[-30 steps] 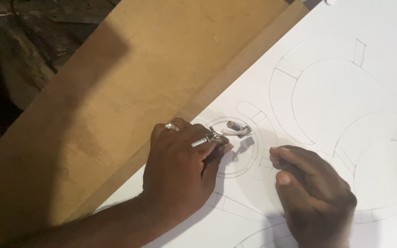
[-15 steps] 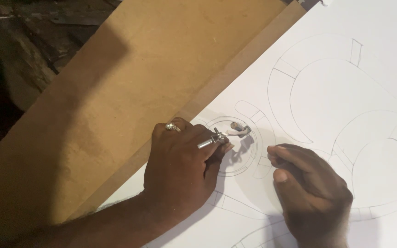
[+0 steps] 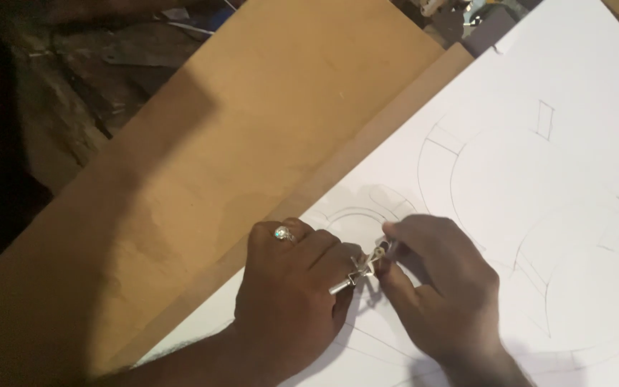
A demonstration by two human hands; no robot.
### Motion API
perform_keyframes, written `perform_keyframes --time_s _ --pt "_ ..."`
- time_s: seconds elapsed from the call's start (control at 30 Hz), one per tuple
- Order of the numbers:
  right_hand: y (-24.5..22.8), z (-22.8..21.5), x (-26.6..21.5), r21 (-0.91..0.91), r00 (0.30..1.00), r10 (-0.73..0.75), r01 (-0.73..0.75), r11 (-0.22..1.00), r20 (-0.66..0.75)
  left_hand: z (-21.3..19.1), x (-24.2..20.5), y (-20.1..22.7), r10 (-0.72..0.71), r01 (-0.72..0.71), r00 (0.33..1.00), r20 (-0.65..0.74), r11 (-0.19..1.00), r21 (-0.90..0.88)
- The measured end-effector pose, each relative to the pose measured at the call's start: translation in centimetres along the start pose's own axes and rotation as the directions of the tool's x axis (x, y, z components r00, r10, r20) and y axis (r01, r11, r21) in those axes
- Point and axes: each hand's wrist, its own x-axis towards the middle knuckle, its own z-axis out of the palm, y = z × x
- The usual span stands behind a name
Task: Use a compass and pencil to draw circular templates on a sheet of paper.
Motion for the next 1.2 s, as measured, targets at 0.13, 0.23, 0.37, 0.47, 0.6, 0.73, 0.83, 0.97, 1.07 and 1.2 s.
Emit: perform_keyframes --time_s 0.13,0.23,0.37,0.47,0.6,0.73,0.83,0.97,1.07,1.2 --pt "0.0 0.4 -0.1 -0.117 0.990 -0.131 0.124 0.985 -0.049 0.2 -0.3 0.0 0.007 -0.007 0.999 0.038 1.000 0.006" --pt "-0.1 0.9 -0.3 -0.195 0.981 -0.163 0.141 0.971 -0.104 0.2 -0.3 0.0 0.043 -0.044 0.999 0.020 0.997 0.066" --pt "-0.4 1.8 -0.2 -0.187 0.973 -0.160 0.128 0.974 -0.166 0.4 -0.3 -0.3 0.055 -0.052 0.998 -0.035 0.996 0.079" --pt "-0.2 2.2 -0.1 -0.215 0.962 -0.174 0.128 0.968 -0.209 0.6 -0.3 -0.6 0.055 -0.052 0.997 -0.047 0.997 0.050" --pt "-0.4 2.4 0.3 -0.279 0.960 -0.165 0.098 0.955 -0.227 0.6 -0.1 -0.9 0.064 -0.064 0.998 -0.013 0.997 0.043" --pt "-1.2 2.5 0.9 -0.330 0.968 -0.141 0.067 0.942 -0.206 0.6 0.1 -1.2 0.062 -0.061 0.997 -0.040 0.998 0.029" --pt "-1.1 2.7 1.0 -0.333 0.970 -0.118 0.042 0.942 -0.211 0.6 0.1 -1.5 0.065 -0.064 0.997 -0.033 0.998 0.016" --pt "-1.1 2.6 1.1 -0.341 0.972 -0.114 0.038 0.939 -0.205 0.8 -0.2 -1.7 0.060 -0.060 0.998 0.008 0.998 -0.007" --pt "-1.0 2.8 1.2 -0.329 0.974 -0.116 0.046 0.943 -0.196 0.8 -0.2 -1.6 0.048 -0.048 0.999 -0.013 0.998 -0.034" --pt "-1.1 2.8 1.2 -0.289 0.975 -0.091 0.029 0.957 -0.202 0.7 -0.2 -1.7 0.046 -0.047 0.999 -0.012 0.998 -0.049"
